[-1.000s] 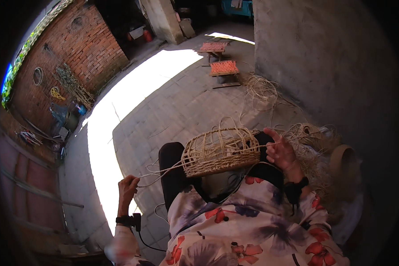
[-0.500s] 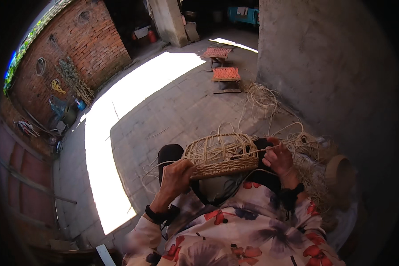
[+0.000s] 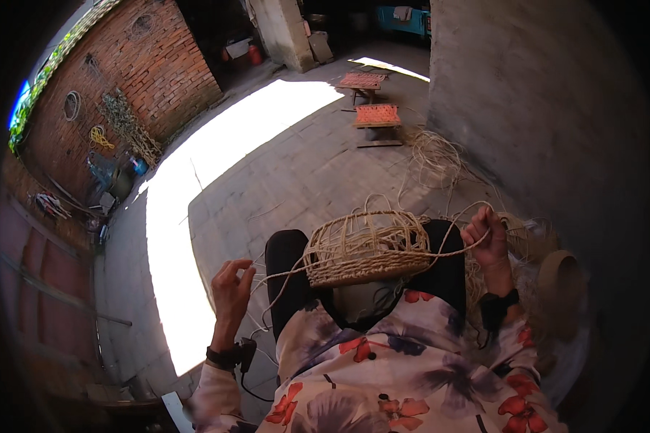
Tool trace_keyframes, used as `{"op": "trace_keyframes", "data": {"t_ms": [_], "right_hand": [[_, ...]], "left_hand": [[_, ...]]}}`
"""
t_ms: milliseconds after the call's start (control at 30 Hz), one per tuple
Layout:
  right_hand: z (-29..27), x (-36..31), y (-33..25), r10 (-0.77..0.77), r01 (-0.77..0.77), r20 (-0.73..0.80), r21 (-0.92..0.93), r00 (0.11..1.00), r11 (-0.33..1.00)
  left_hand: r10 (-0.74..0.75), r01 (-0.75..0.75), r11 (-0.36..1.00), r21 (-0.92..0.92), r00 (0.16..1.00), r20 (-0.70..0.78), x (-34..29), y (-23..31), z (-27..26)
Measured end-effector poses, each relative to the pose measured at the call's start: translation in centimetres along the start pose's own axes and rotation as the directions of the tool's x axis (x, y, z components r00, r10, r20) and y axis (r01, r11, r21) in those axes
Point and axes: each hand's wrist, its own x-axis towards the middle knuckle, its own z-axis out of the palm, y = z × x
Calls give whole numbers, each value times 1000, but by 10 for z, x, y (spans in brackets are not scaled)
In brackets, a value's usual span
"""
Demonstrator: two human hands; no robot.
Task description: Weaving a small basket or container using natural fibers.
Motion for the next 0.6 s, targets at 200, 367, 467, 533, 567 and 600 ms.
{"op": "trace_keyframes", "data": {"t_ms": [200,367,467,533,567,600], "right_hand": [[13,7,5,7,-8,12,42,1000,999],[17,3,9,-117,116,-1,88,993,989],[10,-1,15,-22,17,45,103,999,994],[12,-1,22,25,-39,104,137,994,990],[12,0,24,48,-69,137,152,989,986],[11,3,27,94,-116,150,143,984,983]], "left_hand": [[304,-252,901,-353,947,100,-3,76,75],[286,-275,956,-101,950,123,0,40,48],[-22,16,980,200,999,28,-4,-71,-10],[-152,187,907,377,981,-122,-20,-154,-56],[-142,242,806,540,965,-222,-31,-190,-79],[-170,323,756,569,937,-306,-50,-228,-103]]}}
